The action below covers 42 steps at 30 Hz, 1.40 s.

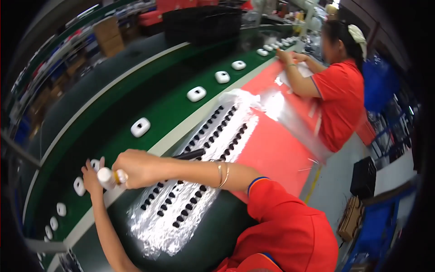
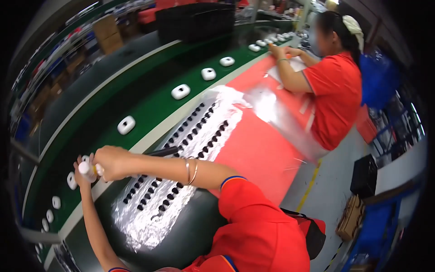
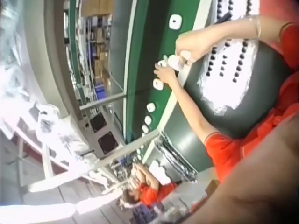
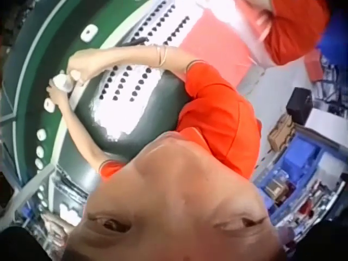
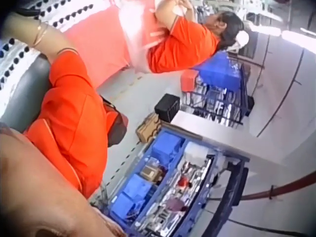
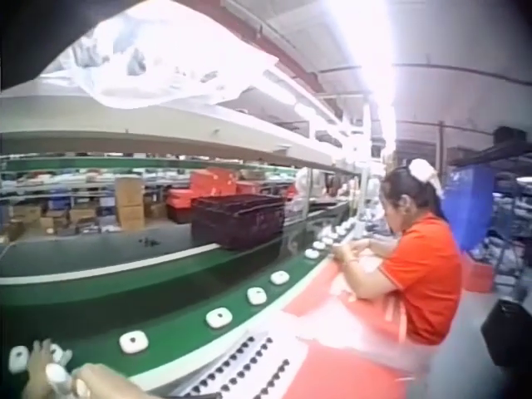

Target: The person assembles small plastic electronic components by hand, placing them into plastic housings on a factory production line.

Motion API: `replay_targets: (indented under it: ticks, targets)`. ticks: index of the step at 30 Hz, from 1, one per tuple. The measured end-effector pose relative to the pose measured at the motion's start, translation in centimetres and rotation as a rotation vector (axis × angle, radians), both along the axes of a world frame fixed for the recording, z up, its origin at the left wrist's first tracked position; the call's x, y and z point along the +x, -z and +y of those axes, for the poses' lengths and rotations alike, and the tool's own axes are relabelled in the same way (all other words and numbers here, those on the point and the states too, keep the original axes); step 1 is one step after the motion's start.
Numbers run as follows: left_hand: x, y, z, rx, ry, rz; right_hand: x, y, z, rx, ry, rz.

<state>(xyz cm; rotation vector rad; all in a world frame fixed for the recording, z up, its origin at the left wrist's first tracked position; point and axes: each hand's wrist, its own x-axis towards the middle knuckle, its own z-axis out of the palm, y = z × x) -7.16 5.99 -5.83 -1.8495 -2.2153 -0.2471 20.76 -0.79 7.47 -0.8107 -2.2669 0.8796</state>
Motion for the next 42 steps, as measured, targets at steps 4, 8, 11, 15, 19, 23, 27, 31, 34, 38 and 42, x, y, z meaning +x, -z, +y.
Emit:
replay_targets:
  ticks: [4, 8, 11, 15, 19, 23, 27, 31, 34, 38, 42]
  targets:
    - [4.2, -0.7, 1.9, 0.113, 0.169, -0.333, 2.2, -0.6, 0.8, -0.110, 0.076, 0.041]
    - [7.7, -5.8, -1.8, 0.004, 0.270, -1.503, 3.1, -0.9, 2.1, -0.048, 0.169, 0.046]
    - [7.9, -7.7, -4.3, -0.068, 0.347, -1.802, 2.6, -1.0, 3.0, -0.081, 0.181, 0.041]
    - [11.5, -9.5, -5.1, -0.163, 0.541, -1.878, 3.9, -0.4, 3.7, -0.108, 0.214, 0.167]
    - [13.1, -9.6, -6.0, -0.060, 0.538, -1.463, 3.2, -1.3, 2.9, -0.155, 0.258, 0.138]
    - [13.3, -9.3, -6.6, -0.090, 0.592, -1.400, 2.4, -1.8, 2.5, -0.292, 0.281, 0.021]
    - [13.4, -8.7, -6.4, -0.094, 0.690, -1.364, 2.2, -0.1, 3.0, -0.120, 0.250, 0.078]
    - [13.9, -10.3, -7.0, -0.318, 0.584, -1.645, 2.2, 0.1, 3.1, -0.114, 0.233, 0.048]
    - [13.3, -10.4, -6.7, -0.351, 0.646, -1.627, 2.1, 0.0, 3.1, -0.117, 0.230, 0.049]
    - [13.4, -10.4, -6.8, -0.350, 0.649, -1.634, 2.0, -0.6, 2.9, -0.213, 0.229, 0.028]
    - [13.0, -9.8, -6.4, -0.330, 0.654, -1.611, 2.0, 1.1, 3.7, -0.047, 0.189, 0.044]
